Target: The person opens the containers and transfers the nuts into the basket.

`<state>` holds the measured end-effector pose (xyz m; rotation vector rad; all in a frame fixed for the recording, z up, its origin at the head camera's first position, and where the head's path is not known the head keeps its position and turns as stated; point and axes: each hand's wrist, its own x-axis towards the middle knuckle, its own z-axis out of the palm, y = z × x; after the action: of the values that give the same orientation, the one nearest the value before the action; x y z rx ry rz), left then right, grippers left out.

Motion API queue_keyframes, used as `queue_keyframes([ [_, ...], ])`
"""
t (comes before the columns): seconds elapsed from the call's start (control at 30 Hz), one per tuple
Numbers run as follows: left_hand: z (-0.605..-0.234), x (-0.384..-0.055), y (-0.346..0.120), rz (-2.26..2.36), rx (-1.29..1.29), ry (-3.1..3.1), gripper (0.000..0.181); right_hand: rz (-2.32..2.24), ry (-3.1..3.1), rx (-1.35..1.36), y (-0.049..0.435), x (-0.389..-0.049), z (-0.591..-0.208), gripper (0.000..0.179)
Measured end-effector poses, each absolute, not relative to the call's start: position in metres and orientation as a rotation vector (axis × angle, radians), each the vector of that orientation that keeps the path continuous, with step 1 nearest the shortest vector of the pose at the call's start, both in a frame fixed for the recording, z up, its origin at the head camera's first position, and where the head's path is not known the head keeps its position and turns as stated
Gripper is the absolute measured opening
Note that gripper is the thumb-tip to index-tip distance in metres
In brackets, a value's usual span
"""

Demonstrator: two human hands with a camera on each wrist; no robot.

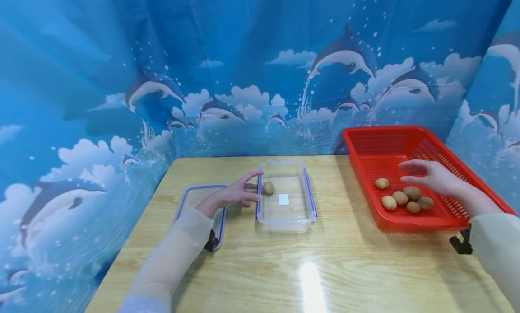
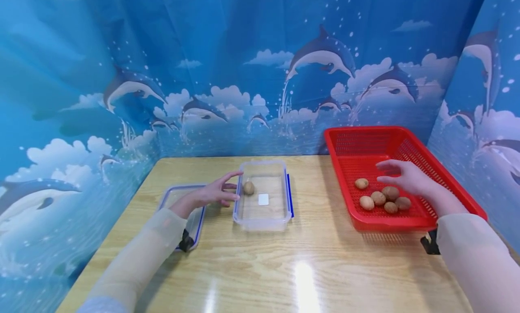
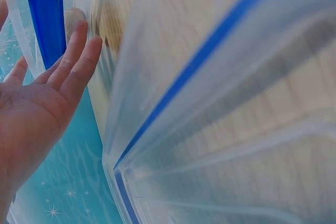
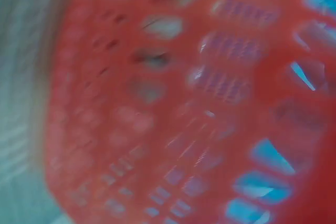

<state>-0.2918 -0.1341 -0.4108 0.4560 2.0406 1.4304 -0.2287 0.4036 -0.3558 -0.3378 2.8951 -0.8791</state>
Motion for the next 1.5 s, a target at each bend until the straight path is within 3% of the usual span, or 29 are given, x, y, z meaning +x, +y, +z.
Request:
queue_keyframes([
  [0.63, -0.41, -0.293, -0.136, 1.414, 0.476, 2.035, 0.082, -1.069, 2.913, -0.593, 0.291, -0.216, -0.315, 0.042],
  [1.5, -0.409, -0.292, -0.134, 1.405, 0.454, 2.041, 0.083, -1.338, 2.539, -0.875, 0.16, -0.257, -0.363, 0.04],
])
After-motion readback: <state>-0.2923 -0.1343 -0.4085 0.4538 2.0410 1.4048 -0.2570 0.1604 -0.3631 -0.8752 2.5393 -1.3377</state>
